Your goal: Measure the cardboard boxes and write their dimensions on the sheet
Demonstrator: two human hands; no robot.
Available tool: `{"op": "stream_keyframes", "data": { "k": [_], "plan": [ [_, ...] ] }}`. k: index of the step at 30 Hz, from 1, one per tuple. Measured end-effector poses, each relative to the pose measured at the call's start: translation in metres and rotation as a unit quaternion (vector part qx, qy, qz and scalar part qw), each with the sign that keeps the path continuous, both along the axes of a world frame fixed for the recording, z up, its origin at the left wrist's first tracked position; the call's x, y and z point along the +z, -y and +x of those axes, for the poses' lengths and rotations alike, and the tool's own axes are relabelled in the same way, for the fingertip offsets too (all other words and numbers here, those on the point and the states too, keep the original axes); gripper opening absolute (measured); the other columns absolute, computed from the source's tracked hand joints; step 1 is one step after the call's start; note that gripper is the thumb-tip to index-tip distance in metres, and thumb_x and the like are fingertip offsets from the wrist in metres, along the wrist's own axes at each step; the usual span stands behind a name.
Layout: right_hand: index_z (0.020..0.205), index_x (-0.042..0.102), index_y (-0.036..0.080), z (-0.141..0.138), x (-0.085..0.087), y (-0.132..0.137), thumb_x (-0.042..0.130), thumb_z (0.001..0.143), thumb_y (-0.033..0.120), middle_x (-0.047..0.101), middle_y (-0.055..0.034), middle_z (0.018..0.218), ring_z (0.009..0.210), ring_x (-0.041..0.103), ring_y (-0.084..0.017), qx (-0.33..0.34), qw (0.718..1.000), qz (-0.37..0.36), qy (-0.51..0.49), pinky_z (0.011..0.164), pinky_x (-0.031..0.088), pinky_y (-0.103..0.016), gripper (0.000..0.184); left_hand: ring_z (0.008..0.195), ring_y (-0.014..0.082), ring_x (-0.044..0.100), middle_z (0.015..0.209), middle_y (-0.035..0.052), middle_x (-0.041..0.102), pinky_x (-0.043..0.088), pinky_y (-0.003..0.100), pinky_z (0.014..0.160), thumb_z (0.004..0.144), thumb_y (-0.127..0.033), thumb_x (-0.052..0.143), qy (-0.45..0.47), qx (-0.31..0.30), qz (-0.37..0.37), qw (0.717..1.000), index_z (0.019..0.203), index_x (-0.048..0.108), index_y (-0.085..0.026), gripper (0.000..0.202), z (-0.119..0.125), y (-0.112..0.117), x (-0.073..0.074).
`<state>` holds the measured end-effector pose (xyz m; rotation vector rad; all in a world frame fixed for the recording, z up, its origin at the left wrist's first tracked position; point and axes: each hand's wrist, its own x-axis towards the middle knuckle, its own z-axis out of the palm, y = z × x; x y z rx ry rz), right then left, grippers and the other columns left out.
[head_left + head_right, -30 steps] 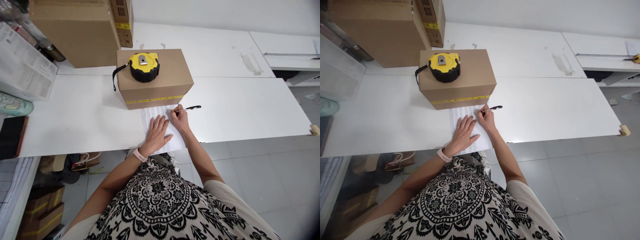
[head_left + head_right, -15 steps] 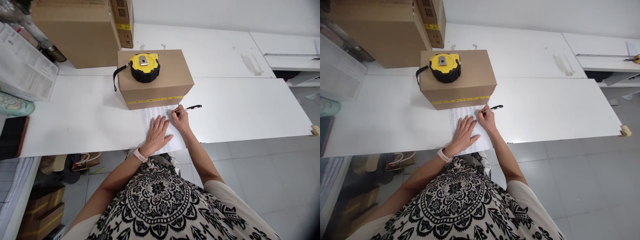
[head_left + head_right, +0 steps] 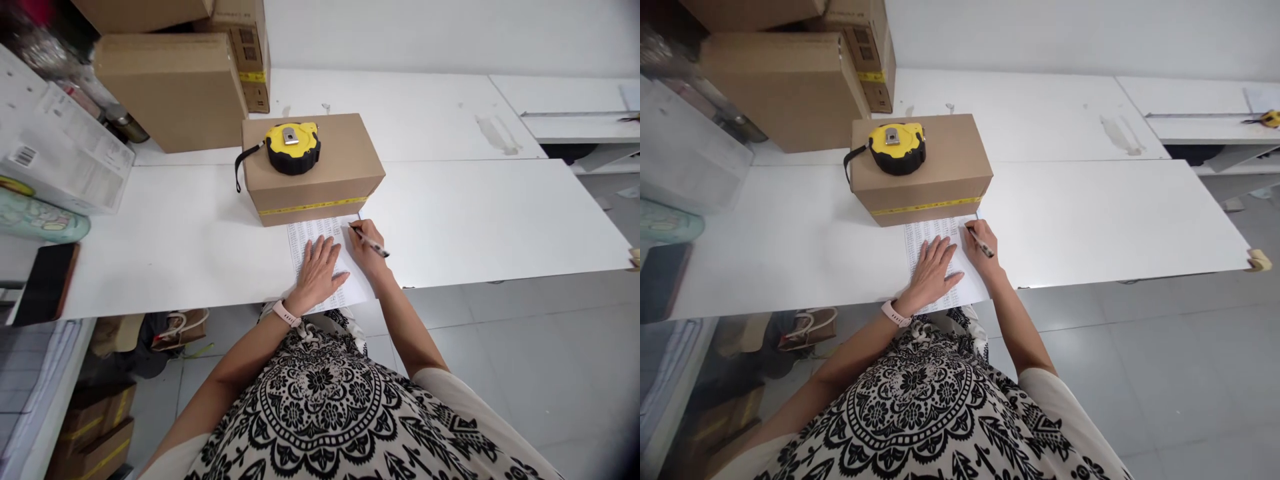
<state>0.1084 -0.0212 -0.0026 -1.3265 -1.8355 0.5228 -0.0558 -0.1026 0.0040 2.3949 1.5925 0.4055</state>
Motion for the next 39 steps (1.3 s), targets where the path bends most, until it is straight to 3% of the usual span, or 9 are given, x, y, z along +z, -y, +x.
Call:
{"op": "stream_keyframes", "data": {
  "k": [4, 8, 13, 19, 23, 26, 31, 34, 39],
  "plan": [
    [0.118, 0.062, 0.022, 0.011, -0.006, 0.012, 0.039, 0.093, 0.013, 0.063, -0.0124, 0.105, 0.096, 0.059, -0.027, 0.025, 0.993, 0.035, 0.113, 0.083, 0.050, -0.041, 0.036, 0.146, 0.0320, 0.039, 0.149, 0.0206, 0.050, 0.033, 0.051, 0.120, 0.098, -0.039, 0.052, 0.106, 0.076, 0.051, 0.990, 0.136, 0.050, -0.012, 0.047, -0.006, 0.001, 0.012],
    [0.130, 0.059, 0.019, 0.011, -0.012, 0.014, 0.036, 0.087, 0.004, 0.064, -0.0143, 0.105, 0.097, 0.057, -0.030, 0.022, 0.988, 0.051, 0.142, 0.086, 0.051, -0.044, 0.051, 0.139, 0.0316, 0.046, 0.138, 0.0172, 0.056, 0.035, 0.055, 0.117, 0.097, -0.038, 0.053, 0.212, 0.161, 0.207, 0.941, 0.128, 0.050, -0.019, 0.036, -0.029, -0.021, 0.060],
    [0.126, 0.061, 0.018, 0.007, -0.015, 0.011, 0.037, 0.088, 0.006, 0.065, -0.0153, 0.105, 0.097, 0.056, -0.031, 0.010, 0.990, 0.055, 0.128, 0.086, 0.051, -0.046, 0.047, 0.151, 0.0389, 0.024, 0.154, 0.0203, 0.037, 0.020, 0.059, 0.122, 0.083, -0.045, 0.071, 0.202, 0.239, 0.263, 0.912, 0.142, 0.038, -0.018, 0.074, -0.064, -0.090, 0.123],
    [0.111, 0.066, 0.019, 0.006, -0.019, 0.009, 0.041, 0.088, 0.008, 0.068, -0.0151, 0.103, 0.096, 0.058, -0.030, 0.008, 0.992, 0.064, 0.106, 0.086, 0.051, -0.046, 0.036, 0.139, 0.0393, 0.045, 0.144, 0.0195, 0.052, 0.038, 0.058, 0.115, 0.065, -0.037, 0.086, 0.177, 0.223, 0.197, 0.938, 0.144, 0.036, -0.022, 0.096, -0.079, -0.143, 0.136],
    [0.106, 0.067, 0.019, 0.005, -0.010, 0.012, 0.043, 0.091, 0.016, 0.069, -0.0137, 0.101, 0.088, 0.061, -0.026, -0.034, 0.998, 0.061, 0.005, 0.082, 0.052, -0.044, 0.029, 0.125, 0.0331, 0.057, 0.131, 0.0143, 0.058, 0.047, 0.053, 0.108, 0.064, -0.037, 0.085, 0.284, 0.208, 0.202, 0.914, 0.138, 0.040, -0.024, 0.089, -0.081, -0.123, 0.139],
    [0.103, 0.066, 0.021, 0.001, 0.020, 0.021, 0.050, 0.095, 0.031, 0.069, -0.0093, 0.095, 0.083, 0.063, -0.023, -0.088, 0.983, 0.020, -0.157, 0.077, 0.052, -0.040, 0.022, 0.111, 0.0304, 0.065, 0.113, 0.0102, 0.063, 0.053, 0.049, 0.097, 0.064, -0.051, 0.083, 0.446, 0.151, 0.100, 0.876, 0.135, 0.042, -0.022, 0.088, -0.083, -0.087, 0.146],
    [0.100, 0.066, 0.021, -0.017, 0.098, 0.035, 0.048, 0.096, 0.060, 0.068, -0.0064, 0.092, 0.082, 0.063, -0.018, 0.072, 0.920, -0.112, -0.370, 0.071, 0.053, -0.033, 0.044, 0.095, 0.0283, 0.070, 0.105, 0.0077, 0.068, 0.058, 0.043, 0.080, 0.071, -0.061, 0.076, 0.577, 0.079, -0.155, 0.798, 0.124, 0.054, -0.023, 0.069, -0.085, -0.033, 0.158],
    [0.093, 0.064, 0.021, -0.030, 0.126, 0.036, 0.056, 0.089, 0.068, 0.065, -0.0042, 0.087, 0.077, 0.059, -0.016, 0.150, 0.904, -0.145, -0.372, 0.065, 0.049, -0.030, 0.048, 0.092, 0.0261, 0.069, 0.103, 0.0067, 0.069, 0.056, 0.041, 0.083, 0.068, -0.053, 0.081, 0.557, 0.083, -0.198, 0.802, 0.125, 0.056, -0.023, 0.070, -0.086, -0.018, 0.162],
    [0.078, 0.054, 0.022, -0.045, 0.133, 0.036, 0.072, 0.082, 0.060, 0.053, 0.0024, 0.072, 0.065, 0.046, -0.012, 0.188, 0.899, -0.180, -0.353, 0.059, 0.038, -0.028, 0.042, 0.095, 0.0246, 0.066, 0.097, 0.0047, 0.067, 0.052, 0.038, 0.085, 0.067, -0.047, 0.084, 0.513, 0.099, -0.200, 0.829, 0.129, 0.054, -0.022, 0.073, -0.094, -0.010, 0.169]
  ]
}}
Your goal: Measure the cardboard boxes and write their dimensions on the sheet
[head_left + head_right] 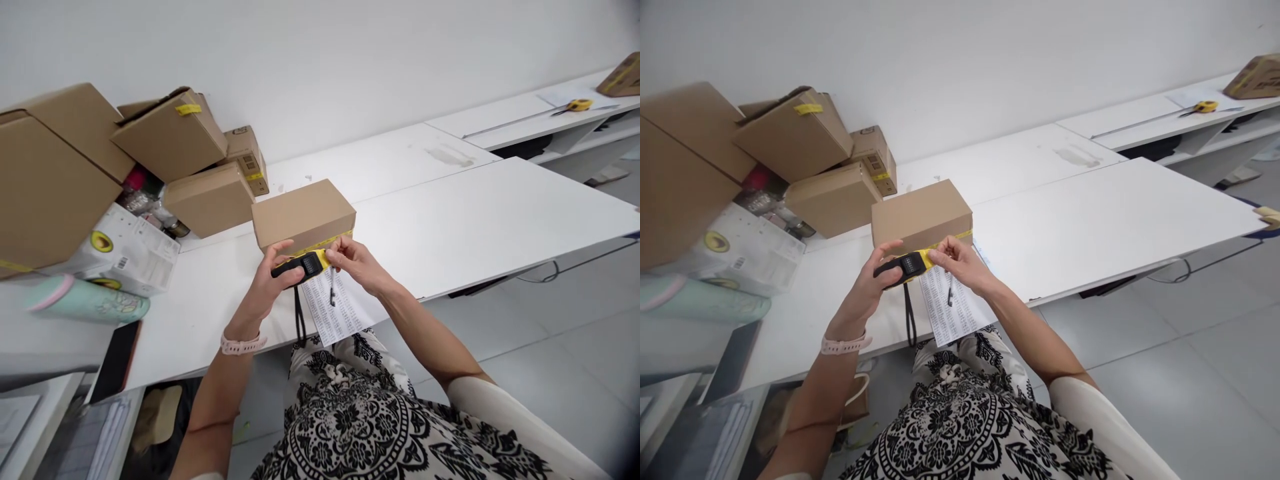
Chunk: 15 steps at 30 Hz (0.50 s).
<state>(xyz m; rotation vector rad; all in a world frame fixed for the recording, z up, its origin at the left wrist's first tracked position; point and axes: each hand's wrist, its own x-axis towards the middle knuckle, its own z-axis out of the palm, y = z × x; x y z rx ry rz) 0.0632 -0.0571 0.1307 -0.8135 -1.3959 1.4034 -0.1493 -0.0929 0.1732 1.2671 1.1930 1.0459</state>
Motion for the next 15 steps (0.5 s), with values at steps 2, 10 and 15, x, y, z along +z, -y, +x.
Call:
{"op": "stream_keyframes", "data": {
  "k": [2, 10, 15],
  "plan": [
    [0.074, 0.052, 0.022, -0.003, 0.003, -0.004, 0.073, 0.081, 0.059, 0.049, 0.0032, 0.069, 0.063, 0.043, -0.012, 0.022, 1.000, -0.020, -0.009, 0.058, 0.035, -0.029, 0.043, 0.093, 0.0244, 0.066, 0.096, 0.0046, 0.067, 0.051, 0.038, 0.085, 0.066, -0.048, 0.083, -0.003, -0.004, -0.006, 1.000, 0.129, 0.054, -0.021, 0.074, -0.005, -0.001, 0.005],
    [0.071, 0.058, 0.022, 0.017, 0.044, -0.072, 0.085, 0.068, 0.053, 0.051, 0.0029, 0.065, 0.060, 0.046, -0.011, 0.053, 0.988, -0.068, -0.127, 0.055, 0.039, -0.027, 0.042, 0.090, 0.0231, 0.066, 0.100, 0.0051, 0.068, 0.052, 0.037, 0.080, 0.059, -0.049, 0.087, -0.046, 0.096, 0.022, 0.994, 0.121, 0.058, -0.019, 0.075, -0.042, -0.043, 0.030],
    [0.067, 0.050, 0.023, 0.047, 0.057, -0.119, 0.079, 0.074, 0.055, 0.050, 0.0031, 0.063, 0.063, 0.052, -0.012, -0.017, 0.981, -0.077, -0.175, 0.056, 0.043, -0.026, 0.044, 0.087, 0.0221, 0.067, 0.101, 0.0057, 0.067, 0.055, 0.031, 0.065, 0.061, -0.047, 0.083, -0.071, 0.164, 0.000, 0.984, 0.111, 0.060, -0.018, 0.063, -0.080, -0.072, 0.036]
  ]
}}
